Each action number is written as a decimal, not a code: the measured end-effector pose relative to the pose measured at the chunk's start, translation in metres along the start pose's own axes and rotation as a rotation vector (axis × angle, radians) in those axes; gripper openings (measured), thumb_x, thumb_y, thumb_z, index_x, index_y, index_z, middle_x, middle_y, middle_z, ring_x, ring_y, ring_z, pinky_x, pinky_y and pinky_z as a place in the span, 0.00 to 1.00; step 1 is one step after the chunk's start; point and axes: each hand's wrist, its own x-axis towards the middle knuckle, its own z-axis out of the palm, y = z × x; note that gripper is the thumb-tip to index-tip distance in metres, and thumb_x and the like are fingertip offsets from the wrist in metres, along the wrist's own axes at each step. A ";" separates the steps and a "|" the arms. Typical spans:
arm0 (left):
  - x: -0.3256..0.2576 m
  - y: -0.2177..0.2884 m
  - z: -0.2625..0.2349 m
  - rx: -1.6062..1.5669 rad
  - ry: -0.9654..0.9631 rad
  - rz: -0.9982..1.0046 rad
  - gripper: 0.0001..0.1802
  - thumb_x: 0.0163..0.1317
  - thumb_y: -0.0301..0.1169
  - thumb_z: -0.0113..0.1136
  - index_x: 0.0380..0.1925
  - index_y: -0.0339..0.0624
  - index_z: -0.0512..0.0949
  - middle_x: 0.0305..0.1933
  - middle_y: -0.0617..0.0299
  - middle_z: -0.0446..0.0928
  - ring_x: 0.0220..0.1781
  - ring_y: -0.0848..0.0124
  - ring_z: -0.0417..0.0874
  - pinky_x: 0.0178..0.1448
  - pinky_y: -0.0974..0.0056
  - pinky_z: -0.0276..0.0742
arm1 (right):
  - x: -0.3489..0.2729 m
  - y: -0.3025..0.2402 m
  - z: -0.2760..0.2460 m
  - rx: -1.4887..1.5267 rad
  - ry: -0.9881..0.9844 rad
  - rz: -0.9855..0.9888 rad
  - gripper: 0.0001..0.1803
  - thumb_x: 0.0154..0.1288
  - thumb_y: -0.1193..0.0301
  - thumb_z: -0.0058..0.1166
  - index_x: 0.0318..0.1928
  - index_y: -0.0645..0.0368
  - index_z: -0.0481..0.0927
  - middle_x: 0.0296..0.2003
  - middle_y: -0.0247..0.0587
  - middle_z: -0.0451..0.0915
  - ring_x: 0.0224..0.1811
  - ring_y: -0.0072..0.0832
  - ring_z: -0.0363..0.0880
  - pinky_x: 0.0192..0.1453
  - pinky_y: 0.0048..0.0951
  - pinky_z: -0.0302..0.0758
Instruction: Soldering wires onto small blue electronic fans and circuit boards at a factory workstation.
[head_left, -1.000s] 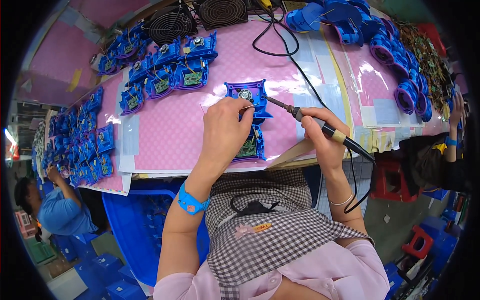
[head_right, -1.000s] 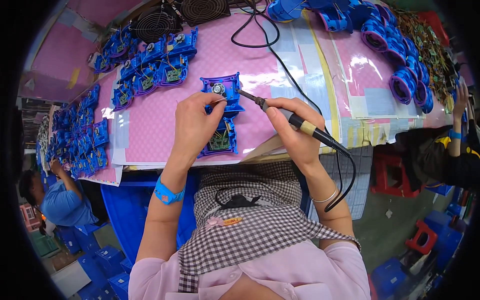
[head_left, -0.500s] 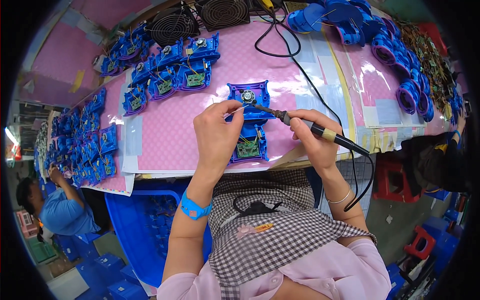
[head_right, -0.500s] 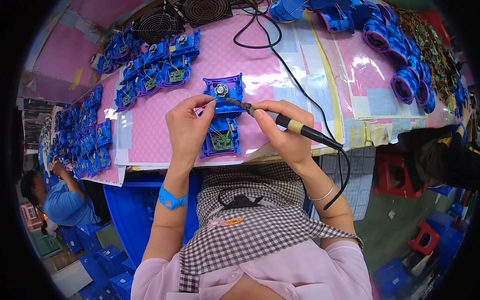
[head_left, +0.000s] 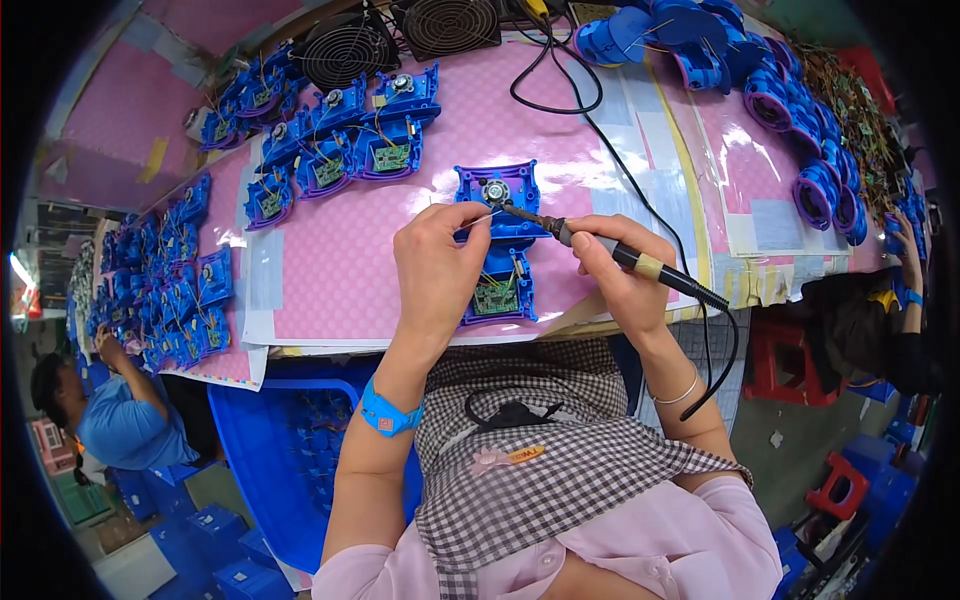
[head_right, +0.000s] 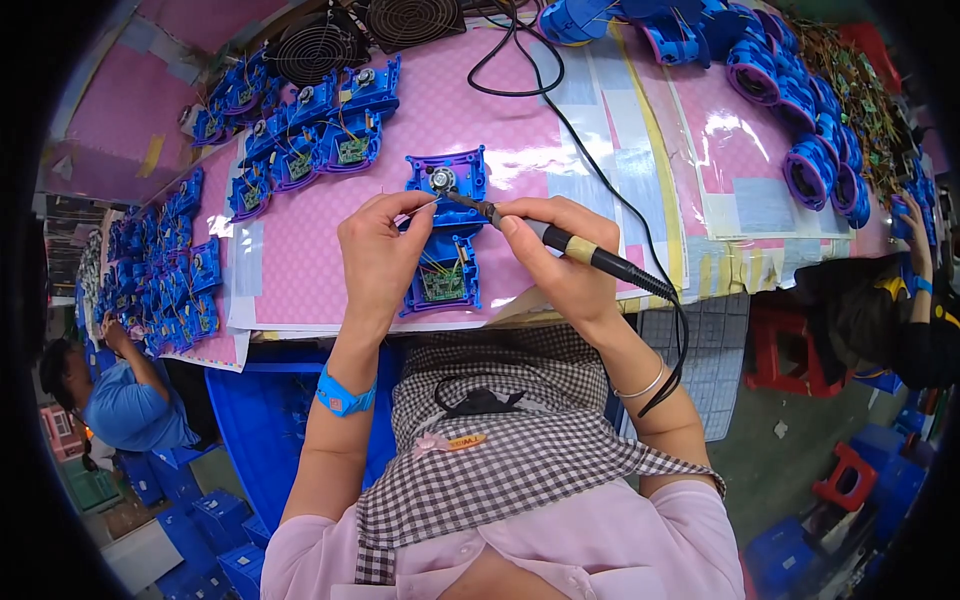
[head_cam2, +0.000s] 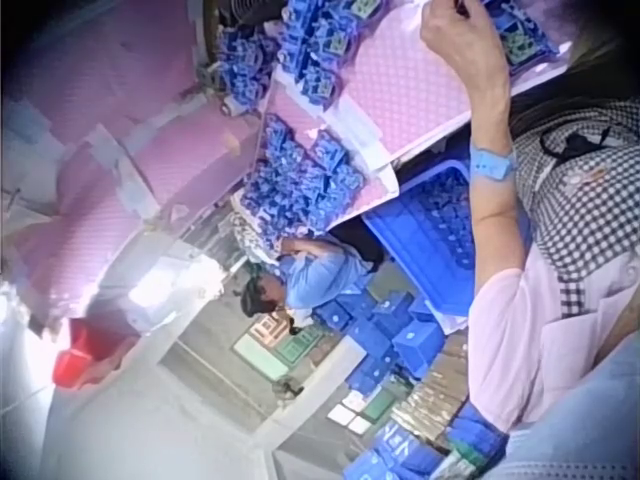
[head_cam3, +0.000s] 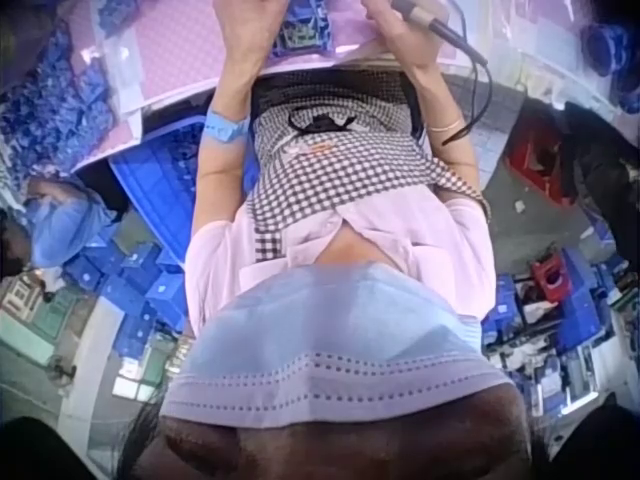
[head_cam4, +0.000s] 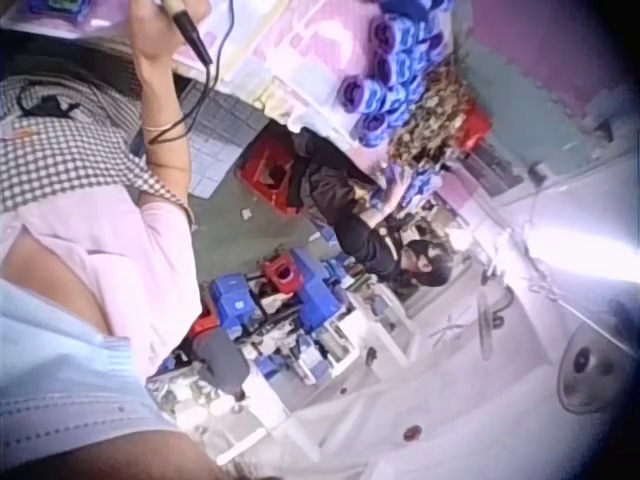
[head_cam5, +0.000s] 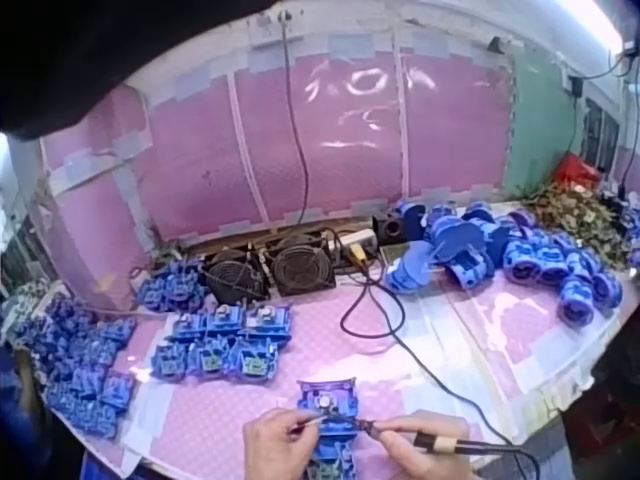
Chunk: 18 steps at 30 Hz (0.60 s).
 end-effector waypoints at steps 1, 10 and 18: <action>-0.001 0.000 0.000 0.003 0.000 -0.003 0.06 0.53 0.24 0.64 0.32 0.36 0.84 0.27 0.61 0.81 0.21 0.79 0.70 0.25 0.70 0.63 | 0.000 0.000 0.000 0.000 0.000 0.001 0.08 0.60 0.77 0.58 0.40 0.66 0.83 0.27 0.38 0.81 0.23 0.17 0.76 0.27 0.15 0.70; 0.002 0.000 0.001 0.011 -0.012 -0.009 0.07 0.53 0.24 0.62 0.32 0.36 0.84 0.30 0.55 0.82 0.28 0.68 0.81 0.33 0.66 0.74 | -0.003 -0.002 -0.013 -0.043 0.038 -0.056 0.08 0.59 0.79 0.57 0.39 0.68 0.82 0.27 0.39 0.80 0.25 0.20 0.75 0.29 0.19 0.70; 0.003 0.005 0.002 -0.003 -0.010 -0.025 0.06 0.53 0.24 0.61 0.31 0.35 0.83 0.31 0.52 0.82 0.30 0.62 0.83 0.35 0.62 0.77 | -0.009 0.002 -0.032 0.161 0.257 0.088 0.11 0.65 0.76 0.53 0.45 0.69 0.79 0.28 0.42 0.78 0.22 0.21 0.72 0.27 0.21 0.68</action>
